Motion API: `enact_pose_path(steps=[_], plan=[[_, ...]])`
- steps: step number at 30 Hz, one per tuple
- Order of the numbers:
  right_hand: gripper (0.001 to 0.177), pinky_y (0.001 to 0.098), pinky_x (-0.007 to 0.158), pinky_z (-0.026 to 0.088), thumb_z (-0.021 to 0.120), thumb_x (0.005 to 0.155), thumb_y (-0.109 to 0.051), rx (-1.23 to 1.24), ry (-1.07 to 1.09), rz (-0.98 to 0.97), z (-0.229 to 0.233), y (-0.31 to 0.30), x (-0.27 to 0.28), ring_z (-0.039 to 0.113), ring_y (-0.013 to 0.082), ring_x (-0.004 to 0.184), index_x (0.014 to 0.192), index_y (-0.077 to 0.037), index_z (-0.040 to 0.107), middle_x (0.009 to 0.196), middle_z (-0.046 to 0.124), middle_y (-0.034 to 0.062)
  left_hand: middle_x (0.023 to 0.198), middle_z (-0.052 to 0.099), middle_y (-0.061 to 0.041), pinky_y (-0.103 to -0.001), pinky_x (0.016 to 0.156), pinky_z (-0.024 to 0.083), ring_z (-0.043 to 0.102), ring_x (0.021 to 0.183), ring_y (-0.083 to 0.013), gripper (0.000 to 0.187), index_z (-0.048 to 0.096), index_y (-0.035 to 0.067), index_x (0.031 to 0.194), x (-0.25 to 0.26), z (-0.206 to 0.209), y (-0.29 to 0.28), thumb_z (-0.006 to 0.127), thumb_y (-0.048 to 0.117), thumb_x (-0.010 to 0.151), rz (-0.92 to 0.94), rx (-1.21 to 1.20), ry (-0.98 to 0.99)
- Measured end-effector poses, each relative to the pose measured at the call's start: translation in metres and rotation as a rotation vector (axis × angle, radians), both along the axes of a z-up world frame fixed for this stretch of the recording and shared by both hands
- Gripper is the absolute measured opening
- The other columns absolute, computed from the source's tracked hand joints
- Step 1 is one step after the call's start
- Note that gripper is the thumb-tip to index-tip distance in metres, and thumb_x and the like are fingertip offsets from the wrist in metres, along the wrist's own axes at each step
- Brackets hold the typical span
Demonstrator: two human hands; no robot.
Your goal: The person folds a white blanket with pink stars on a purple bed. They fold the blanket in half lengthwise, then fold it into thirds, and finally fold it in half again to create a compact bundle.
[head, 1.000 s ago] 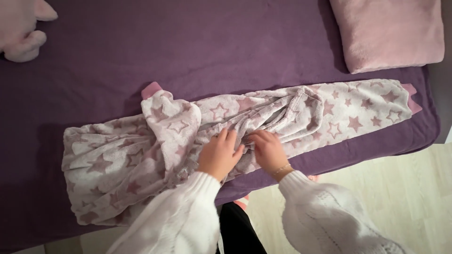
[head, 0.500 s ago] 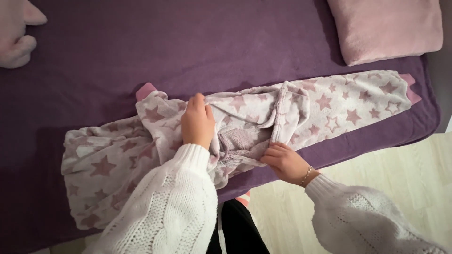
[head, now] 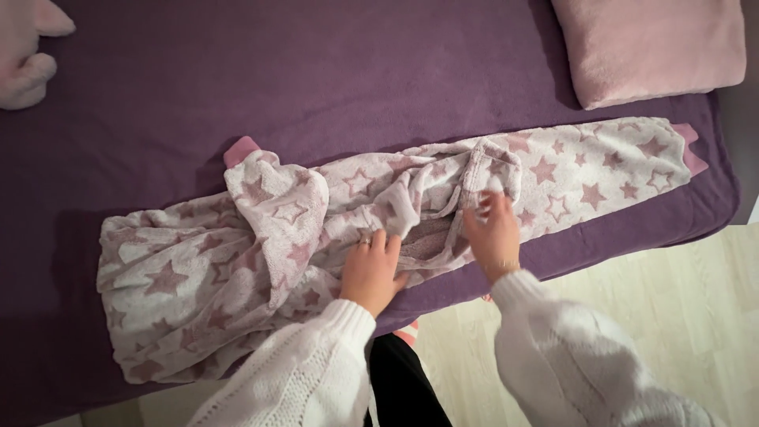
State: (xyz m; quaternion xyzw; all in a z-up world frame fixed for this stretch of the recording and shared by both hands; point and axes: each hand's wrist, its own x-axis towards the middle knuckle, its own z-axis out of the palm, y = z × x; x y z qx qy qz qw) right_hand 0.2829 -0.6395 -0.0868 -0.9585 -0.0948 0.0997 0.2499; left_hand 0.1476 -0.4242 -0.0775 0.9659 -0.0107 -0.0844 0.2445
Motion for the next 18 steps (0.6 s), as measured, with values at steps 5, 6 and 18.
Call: enact_pose_path(steps=[5, 6, 18], plan=[[0.086, 0.0621, 0.098, 0.052, 0.068, 0.085, -0.064, -0.308, 0.223, -0.404, 0.040, 0.055, 0.050, 0.064, 0.0455, 0.119, 0.142, -0.008, 0.038, 0.136, 0.059, 0.0214, 0.083, 0.054, -0.005, -0.033, 0.062, 0.056, 0.066, 0.065, -0.0217, 0.023, 0.059, 0.008, 0.102, -0.018, 0.002, -0.014, 0.070, 0.018, 0.085, 0.129, 0.370, -0.230], [0.086, 0.0621, 0.098, 0.052, 0.068, 0.085, -0.064, -0.306, 0.221, -0.406, 0.023, 0.047, 0.062, 0.064, 0.0455, 0.119, 0.142, -0.008, 0.038, 0.136, 0.059, 0.0214, 0.083, 0.054, -0.005, -0.033, 0.062, 0.056, 0.066, 0.065, -0.0217, 0.023, 0.059, 0.008, 0.102, -0.019, 0.003, -0.013, 0.070, 0.018, 0.085, 0.128, 0.371, -0.233], [0.027, 0.0484, 0.075, 0.058, 0.070, 0.097, -0.031, -0.050, -0.007, -0.320, 0.003, -0.113, 0.116, 0.071, 0.0371, 0.094, 0.120, -0.019, 0.074, 0.100, 0.075, 0.0124, 0.093, 0.065, -0.008, -0.046, 0.060, 0.063, 0.074, 0.074, -0.0320, 0.026, 0.058, 0.014, 0.102, -0.038, 0.000, 0.021, 0.062, 0.021, 0.078, 0.241, 0.151, 0.178]])
